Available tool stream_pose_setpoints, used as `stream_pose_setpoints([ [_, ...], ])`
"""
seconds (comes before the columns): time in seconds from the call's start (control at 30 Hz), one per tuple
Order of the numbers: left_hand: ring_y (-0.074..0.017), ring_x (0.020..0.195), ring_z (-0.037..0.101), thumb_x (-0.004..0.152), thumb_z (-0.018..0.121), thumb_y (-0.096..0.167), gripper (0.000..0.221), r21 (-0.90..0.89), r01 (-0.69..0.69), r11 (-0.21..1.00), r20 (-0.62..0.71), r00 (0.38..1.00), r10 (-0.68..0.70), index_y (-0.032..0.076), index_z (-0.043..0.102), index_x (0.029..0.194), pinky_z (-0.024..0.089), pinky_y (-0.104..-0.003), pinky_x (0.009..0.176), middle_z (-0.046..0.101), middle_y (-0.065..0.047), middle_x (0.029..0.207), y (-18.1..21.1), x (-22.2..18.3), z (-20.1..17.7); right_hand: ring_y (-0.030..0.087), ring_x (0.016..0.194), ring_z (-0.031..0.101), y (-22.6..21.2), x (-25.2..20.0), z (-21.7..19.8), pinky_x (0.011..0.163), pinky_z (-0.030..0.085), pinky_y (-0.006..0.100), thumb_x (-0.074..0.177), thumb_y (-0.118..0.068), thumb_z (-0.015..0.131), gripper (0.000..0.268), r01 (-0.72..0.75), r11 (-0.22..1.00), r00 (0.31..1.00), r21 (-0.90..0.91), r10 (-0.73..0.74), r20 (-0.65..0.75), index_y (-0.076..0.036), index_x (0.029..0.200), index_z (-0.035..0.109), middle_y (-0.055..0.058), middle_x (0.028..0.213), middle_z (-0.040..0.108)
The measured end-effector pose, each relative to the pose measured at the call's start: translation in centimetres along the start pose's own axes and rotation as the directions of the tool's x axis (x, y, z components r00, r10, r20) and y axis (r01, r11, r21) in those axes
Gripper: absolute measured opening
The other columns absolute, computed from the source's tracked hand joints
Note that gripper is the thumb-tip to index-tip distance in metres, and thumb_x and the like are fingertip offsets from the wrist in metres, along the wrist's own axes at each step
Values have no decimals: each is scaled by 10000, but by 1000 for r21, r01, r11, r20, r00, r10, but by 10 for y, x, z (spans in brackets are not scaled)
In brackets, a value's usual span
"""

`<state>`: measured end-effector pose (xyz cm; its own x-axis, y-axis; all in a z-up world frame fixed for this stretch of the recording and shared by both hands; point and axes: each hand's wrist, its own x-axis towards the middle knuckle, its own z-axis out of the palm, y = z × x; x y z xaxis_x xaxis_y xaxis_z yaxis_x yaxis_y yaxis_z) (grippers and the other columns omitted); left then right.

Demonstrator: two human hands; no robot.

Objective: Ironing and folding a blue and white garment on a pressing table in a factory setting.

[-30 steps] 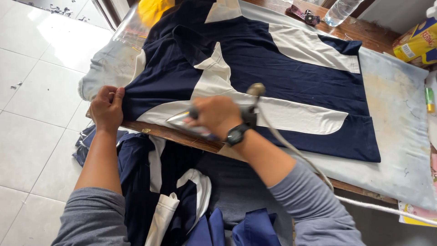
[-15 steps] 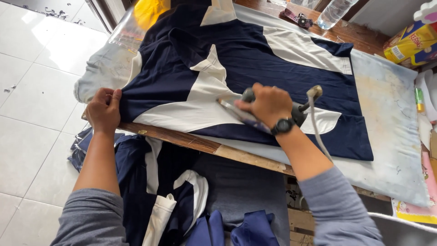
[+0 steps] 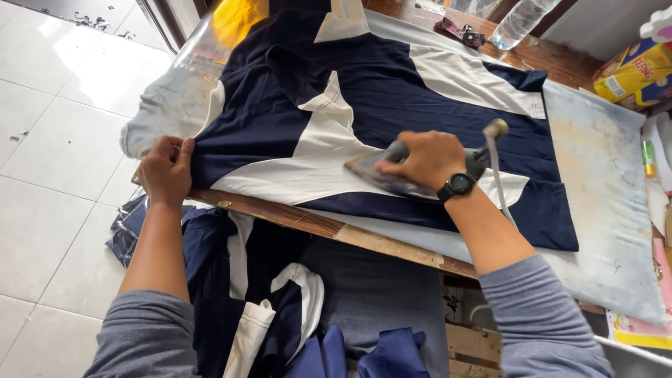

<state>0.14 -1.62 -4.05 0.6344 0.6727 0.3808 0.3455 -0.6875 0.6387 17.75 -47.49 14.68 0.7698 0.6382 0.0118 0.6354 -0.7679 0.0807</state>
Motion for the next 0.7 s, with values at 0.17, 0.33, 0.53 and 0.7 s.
stream_pose_setpoints([
  [0.17, -364, 903, 707, 1093, 792, 514, 275, -35, 24, 999, 15, 1000, -23, 250, 738, 1037, 534, -489, 868, 714, -22, 827, -5, -1, 0, 267, 768, 762, -54, -6, 20, 709, 603, 406, 749, -861, 614, 636, 227, 972, 959, -55, -233, -160, -235, 852, 658, 39, 712, 735],
  [0.33, -370, 923, 701, 1104, 759, 534, 298, -54, 25, 998, 10, 1000, -25, 242, 725, 1052, 526, -500, 886, 716, -17, 838, -4, -2, -3, 341, 773, 746, -86, 33, 24, 663, 595, 488, 774, -776, 689, 654, 88, 996, 986, 29, -83, -145, -146, 939, 631, 87, 747, 719],
  [0.53, -377, 954, 700, 1144, 712, 501, 282, -55, 35, 998, 22, 999, -33, 225, 692, 1093, 510, -504, 922, 719, -27, 859, -3, -4, -4, 331, 745, 761, -124, 42, 27, 663, 594, 481, 793, -853, 559, 664, 222, 974, 957, 37, -211, -198, -196, 881, 601, 68, 712, 721],
  [0.7, -374, 960, 698, 1144, 695, 488, 265, -38, 35, 999, 6, 999, -35, 229, 674, 1096, 514, -517, 913, 723, -18, 860, -4, -2, -3, 396, 835, 751, -147, 53, 20, 717, 581, 548, 682, -796, 712, 701, 264, 947, 965, 182, -258, -55, -161, 966, 632, 125, 794, 732],
])
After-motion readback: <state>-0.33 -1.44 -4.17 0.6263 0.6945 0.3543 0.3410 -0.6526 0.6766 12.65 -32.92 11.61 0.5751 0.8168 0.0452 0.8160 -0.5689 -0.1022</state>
